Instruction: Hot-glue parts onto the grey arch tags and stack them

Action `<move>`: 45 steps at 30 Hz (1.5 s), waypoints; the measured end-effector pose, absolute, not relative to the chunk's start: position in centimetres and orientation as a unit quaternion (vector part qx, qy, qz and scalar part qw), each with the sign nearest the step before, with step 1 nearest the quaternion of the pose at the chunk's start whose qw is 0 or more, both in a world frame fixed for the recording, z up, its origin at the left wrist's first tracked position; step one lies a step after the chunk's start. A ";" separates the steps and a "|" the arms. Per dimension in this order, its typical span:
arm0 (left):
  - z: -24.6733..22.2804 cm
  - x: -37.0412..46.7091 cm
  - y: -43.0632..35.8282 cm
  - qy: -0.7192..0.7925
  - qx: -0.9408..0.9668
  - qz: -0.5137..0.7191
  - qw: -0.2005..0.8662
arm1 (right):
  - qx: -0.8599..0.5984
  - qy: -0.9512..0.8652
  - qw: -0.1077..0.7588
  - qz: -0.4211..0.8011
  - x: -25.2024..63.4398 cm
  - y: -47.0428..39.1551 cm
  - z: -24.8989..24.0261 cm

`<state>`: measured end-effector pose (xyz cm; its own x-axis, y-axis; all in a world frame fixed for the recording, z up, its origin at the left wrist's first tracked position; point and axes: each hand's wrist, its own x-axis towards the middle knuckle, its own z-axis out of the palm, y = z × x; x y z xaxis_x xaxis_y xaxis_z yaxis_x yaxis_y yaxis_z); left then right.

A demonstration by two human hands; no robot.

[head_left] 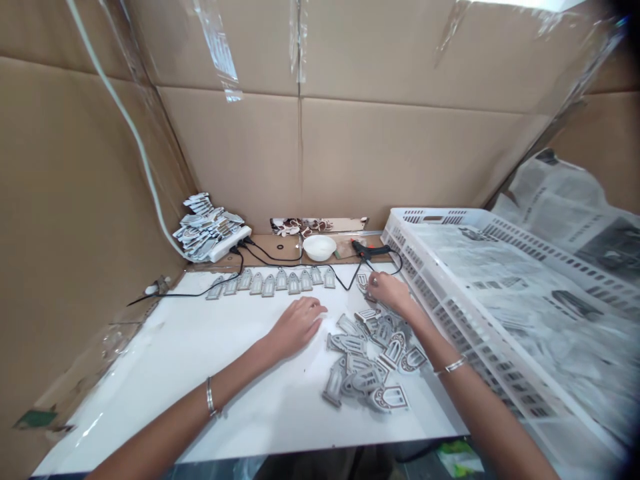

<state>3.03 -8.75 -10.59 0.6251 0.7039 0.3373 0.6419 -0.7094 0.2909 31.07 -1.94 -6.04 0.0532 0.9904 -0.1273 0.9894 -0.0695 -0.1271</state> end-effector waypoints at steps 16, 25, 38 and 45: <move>-11.4 5.4 -7.2 0.368 0.905 0.198 0.075 | -0.705 -0.706 -0.058 0.034 28.7 -2.9 -5.3; -10.8 5.9 -7.5 0.421 0.874 0.240 -0.010 | -0.612 -0.751 0.015 0.247 26.2 -3.6 -1.1; -10.3 5.7 -7.3 0.429 0.817 0.286 0.257 | -0.529 -0.761 -0.004 0.377 25.6 -3.9 -0.2; -11.1 -6.9 -9.5 0.593 0.693 0.287 0.293 | -0.589 -0.783 -0.102 0.173 24.7 -6.9 -1.8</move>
